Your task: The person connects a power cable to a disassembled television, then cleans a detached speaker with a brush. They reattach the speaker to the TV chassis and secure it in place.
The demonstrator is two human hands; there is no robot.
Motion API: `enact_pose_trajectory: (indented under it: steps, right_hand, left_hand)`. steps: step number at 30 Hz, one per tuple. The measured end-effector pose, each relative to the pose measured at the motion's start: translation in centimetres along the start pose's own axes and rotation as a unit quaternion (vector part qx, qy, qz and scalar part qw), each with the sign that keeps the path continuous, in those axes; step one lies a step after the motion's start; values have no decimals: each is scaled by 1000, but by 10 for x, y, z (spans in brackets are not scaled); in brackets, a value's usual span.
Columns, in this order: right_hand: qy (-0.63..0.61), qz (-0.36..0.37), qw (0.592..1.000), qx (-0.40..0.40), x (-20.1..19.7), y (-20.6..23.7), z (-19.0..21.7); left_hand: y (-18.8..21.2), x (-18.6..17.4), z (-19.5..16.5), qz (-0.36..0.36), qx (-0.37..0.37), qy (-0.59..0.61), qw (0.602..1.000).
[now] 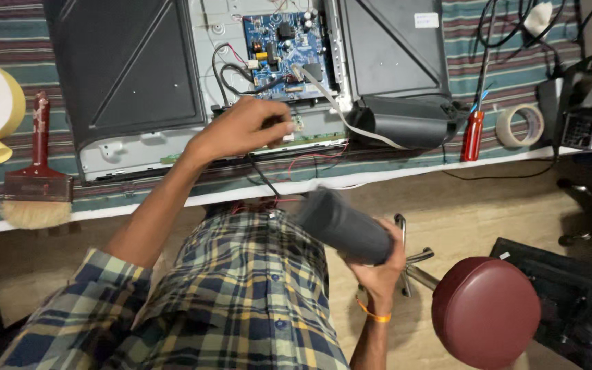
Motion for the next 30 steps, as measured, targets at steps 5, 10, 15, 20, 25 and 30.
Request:
enact_pose_trajectory:
  steps: [5, 10, 15, 20, 25, 30]
  right_hand:
    - [-196, -171, 954, 151, -27, 44, -90]
    - [-134, -56, 979, 140, -24, 34, -93]
    - [-79, 223, 969, 72, 31, 4, -20]
    - [-65, 314, 939, 121, 127, 19, 37]
    - [-121, 205, 941, 241, 214, 43, 42]
    - [-79, 40, 958, 273, 229, 43, 39]
  left_hand:
    - [51, 3, 18, -33, -28, -104, 994]
    - [81, 35, 7, -24, 72, -437, 896]
    - [78, 26, 10, -35, 83, -468, 879]
    - [76, -6, -1, -105, 135, -327, 929]
    - [92, -19, -7, -116, 114, -305, 938]
    - [112, -15, -6, -158, 57, -294, 941]
Point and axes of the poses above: each hand's wrist, its own y-axis away from the middle knuckle, its own x-axis out of the palm, z = x × y, the point moved 6 cm from there along -y, towards the middle knuckle
